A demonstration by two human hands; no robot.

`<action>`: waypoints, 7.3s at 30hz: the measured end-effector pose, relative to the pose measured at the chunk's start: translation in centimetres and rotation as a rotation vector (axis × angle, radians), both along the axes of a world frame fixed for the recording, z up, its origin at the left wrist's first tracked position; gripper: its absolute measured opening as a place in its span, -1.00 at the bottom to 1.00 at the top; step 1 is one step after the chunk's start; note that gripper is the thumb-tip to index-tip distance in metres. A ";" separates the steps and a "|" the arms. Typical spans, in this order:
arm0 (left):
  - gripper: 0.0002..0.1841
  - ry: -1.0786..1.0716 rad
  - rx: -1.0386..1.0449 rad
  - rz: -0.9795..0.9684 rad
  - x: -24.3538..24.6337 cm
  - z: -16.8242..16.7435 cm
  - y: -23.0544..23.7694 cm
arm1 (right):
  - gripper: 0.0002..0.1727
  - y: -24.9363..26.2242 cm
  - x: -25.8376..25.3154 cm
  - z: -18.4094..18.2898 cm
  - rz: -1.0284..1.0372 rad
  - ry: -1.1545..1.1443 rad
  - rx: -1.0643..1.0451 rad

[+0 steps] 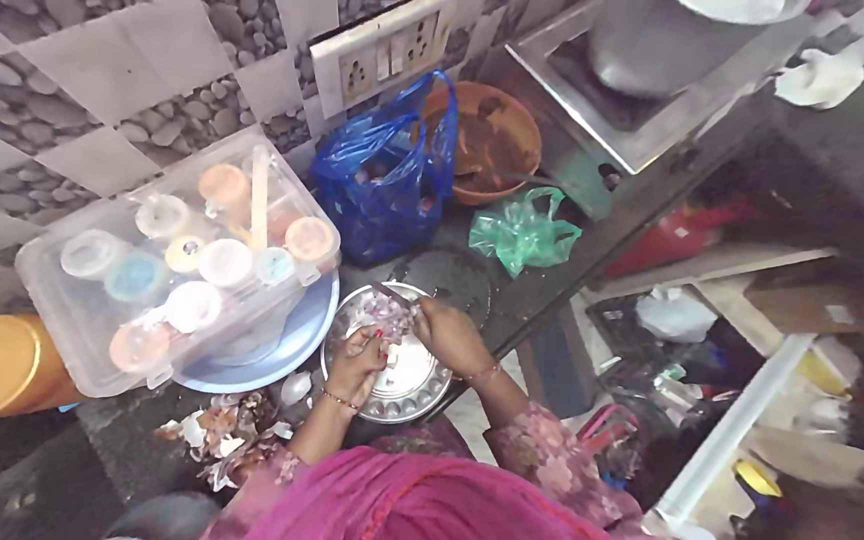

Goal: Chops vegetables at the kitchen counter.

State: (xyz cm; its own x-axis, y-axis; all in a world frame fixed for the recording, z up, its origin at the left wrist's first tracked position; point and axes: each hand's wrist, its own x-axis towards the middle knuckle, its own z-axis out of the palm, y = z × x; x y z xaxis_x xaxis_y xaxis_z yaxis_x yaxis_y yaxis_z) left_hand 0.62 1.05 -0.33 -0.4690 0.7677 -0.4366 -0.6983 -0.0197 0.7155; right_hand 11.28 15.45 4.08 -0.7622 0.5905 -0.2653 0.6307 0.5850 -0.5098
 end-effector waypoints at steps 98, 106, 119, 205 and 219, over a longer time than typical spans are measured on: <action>-0.76 -0.047 0.074 -0.070 0.3 0.5 -1.2 | -0.48 -4.1 0.7 -2.1 0.018 0.117 -0.324; -0.76 -0.063 0.092 -0.050 0.5 0.5 -1.0 | -0.47 -4.5 0.8 -2.6 0.003 0.140 -0.269; -0.81 -0.038 0.030 -0.028 0.4 0.7 -0.6 | -0.42 -4.7 0.4 -2.7 -0.020 0.146 -0.217; -0.80 -0.035 0.059 -0.253 -1.1 2.2 -2.0 | -0.46 -3.2 1.3 -2.3 0.224 0.345 0.082; -0.80 -0.076 0.160 -0.346 -0.5 1.8 -2.9 | -0.29 -2.0 1.5 -1.2 0.415 0.477 0.289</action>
